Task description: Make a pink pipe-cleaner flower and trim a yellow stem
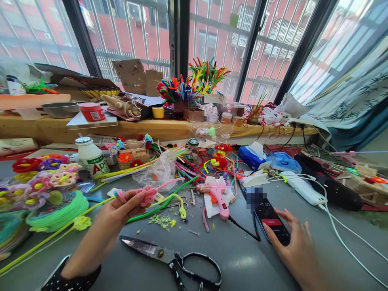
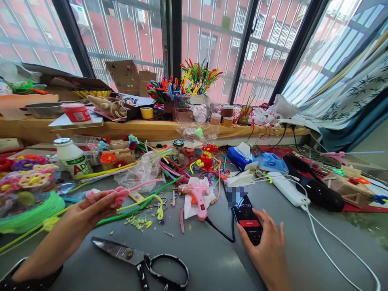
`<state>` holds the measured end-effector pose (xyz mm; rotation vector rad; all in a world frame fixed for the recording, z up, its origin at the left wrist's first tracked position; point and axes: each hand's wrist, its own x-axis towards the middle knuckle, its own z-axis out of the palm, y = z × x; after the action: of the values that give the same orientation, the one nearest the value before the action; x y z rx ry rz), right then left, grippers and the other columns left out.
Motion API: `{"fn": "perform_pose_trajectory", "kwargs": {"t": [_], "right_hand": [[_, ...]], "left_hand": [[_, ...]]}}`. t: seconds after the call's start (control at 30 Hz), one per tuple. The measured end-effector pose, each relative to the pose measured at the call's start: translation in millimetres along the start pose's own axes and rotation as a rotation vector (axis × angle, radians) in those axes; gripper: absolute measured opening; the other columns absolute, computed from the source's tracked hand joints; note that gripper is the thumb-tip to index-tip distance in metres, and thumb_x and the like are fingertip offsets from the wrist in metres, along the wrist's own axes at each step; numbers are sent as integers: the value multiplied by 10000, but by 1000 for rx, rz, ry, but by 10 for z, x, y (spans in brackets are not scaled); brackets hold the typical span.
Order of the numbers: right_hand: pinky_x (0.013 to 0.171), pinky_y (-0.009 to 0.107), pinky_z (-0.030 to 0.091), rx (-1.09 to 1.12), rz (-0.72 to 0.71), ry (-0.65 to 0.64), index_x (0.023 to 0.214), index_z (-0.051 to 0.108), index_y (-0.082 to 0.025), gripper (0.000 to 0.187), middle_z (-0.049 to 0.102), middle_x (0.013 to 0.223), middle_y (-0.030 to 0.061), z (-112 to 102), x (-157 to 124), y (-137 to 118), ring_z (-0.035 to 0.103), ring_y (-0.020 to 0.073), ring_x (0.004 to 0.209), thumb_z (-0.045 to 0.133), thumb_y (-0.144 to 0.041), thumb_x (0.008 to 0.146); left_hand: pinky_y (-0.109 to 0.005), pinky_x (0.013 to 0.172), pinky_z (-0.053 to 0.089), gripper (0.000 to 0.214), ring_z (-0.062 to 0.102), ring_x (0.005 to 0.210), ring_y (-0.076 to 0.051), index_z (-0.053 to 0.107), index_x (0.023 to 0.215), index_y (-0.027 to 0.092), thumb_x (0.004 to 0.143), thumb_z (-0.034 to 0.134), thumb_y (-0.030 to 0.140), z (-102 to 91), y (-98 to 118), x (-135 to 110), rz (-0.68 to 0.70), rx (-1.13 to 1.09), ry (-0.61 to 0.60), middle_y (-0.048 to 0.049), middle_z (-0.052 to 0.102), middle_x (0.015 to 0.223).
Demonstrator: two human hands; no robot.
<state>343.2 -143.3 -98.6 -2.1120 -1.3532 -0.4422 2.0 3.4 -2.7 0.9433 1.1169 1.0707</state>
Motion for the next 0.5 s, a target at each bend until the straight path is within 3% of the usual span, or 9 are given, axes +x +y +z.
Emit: {"fn": "perform_pose_trajectory", "kwargs": {"t": [0.2, 0.37, 0.5], "right_hand": [[930, 534, 155, 31, -81, -96, 1019, 385, -188, 402, 564, 1033, 81, -58, -43, 75, 440, 274, 1063, 449, -437, 710], [942, 520, 150, 12, -100, -76, 1024, 388, -180, 408, 568, 1030, 79, -47, -55, 70, 437, 268, 1068, 464, -427, 708], [953, 521, 131, -2, -107, -70, 1030, 393, -191, 414, 559, 1055, 72, -37, -60, 57, 431, 259, 1075, 475, -429, 702]], "left_hand": [[-148, 615, 485, 269, 608, 667, -117, 646, 711, 166, 485, 711, 296, 7, -4, 16, -38, 5, 61, 22, 685, 695], [-121, 612, 491, 366, 609, 708, -119, 652, 701, 185, 381, 746, 335, 42, 10, 35, -109, -7, 128, 27, 688, 758], [-112, 574, 497, 389, 607, 654, -122, 649, 608, 201, 264, 766, 342, 20, -23, 77, -139, 18, 238, 41, 689, 676]]}}
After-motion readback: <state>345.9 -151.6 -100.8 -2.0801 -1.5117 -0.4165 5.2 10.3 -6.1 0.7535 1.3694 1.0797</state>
